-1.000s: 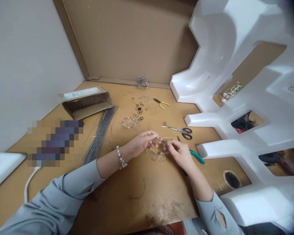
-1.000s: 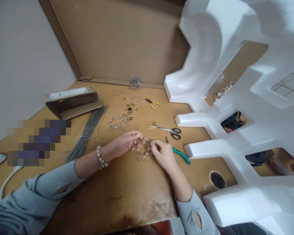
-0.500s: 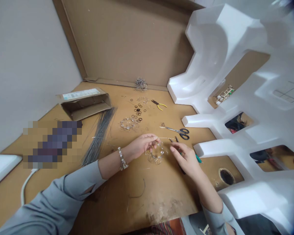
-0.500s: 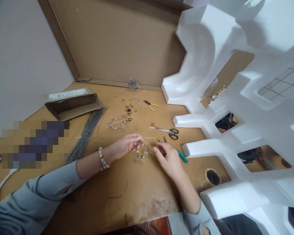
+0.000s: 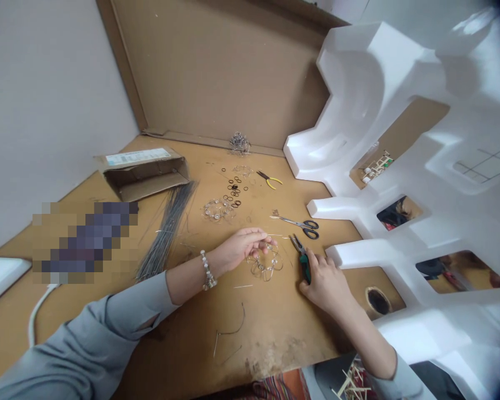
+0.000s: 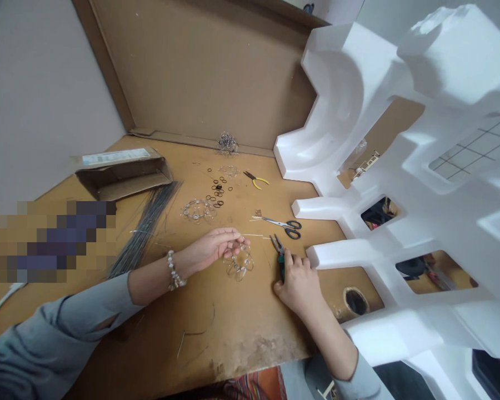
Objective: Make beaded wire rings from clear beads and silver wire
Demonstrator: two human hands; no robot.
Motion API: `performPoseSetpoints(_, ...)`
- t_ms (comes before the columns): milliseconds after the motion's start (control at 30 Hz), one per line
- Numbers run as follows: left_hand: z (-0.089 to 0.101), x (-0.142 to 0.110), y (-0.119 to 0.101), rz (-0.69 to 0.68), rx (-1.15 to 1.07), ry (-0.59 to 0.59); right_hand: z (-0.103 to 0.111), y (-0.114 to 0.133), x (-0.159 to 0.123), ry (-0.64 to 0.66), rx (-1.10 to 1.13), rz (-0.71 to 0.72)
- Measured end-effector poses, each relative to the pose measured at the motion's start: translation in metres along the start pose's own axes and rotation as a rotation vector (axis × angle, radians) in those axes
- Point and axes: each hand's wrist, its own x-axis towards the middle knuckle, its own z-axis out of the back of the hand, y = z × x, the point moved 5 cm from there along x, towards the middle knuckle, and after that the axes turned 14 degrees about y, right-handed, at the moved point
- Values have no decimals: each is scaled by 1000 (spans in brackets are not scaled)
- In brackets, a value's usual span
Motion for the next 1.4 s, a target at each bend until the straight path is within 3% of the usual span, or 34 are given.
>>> performPoseSetpoints(100,0,0,0,-3,12,-3,1,-6,1,-6,1,-77)
performPoseSetpoints(200,1,0,1,-1,48,-37,9,-16,-4,7,149,-112)
performPoseSetpoints(367,-1,-1,0,-33,130,-62,47,-7,-30,24,419,187)
performPoseSetpoints(533,-7,-2,-1,-24,211,-89,75,9,-42,-19,100,249)
performPoseSetpoints(767,-10,-5,-1,17,229,-90,85,19,-37,-78,-274,183)
performPoseSetpoints(1200,-12,-3,1,-7,238,-68,82,22,-40,-158,-365,163)
performPoseSetpoints(1400,-13,-3,1,-28,193,-62,93,20,-49,-159,-378,138)
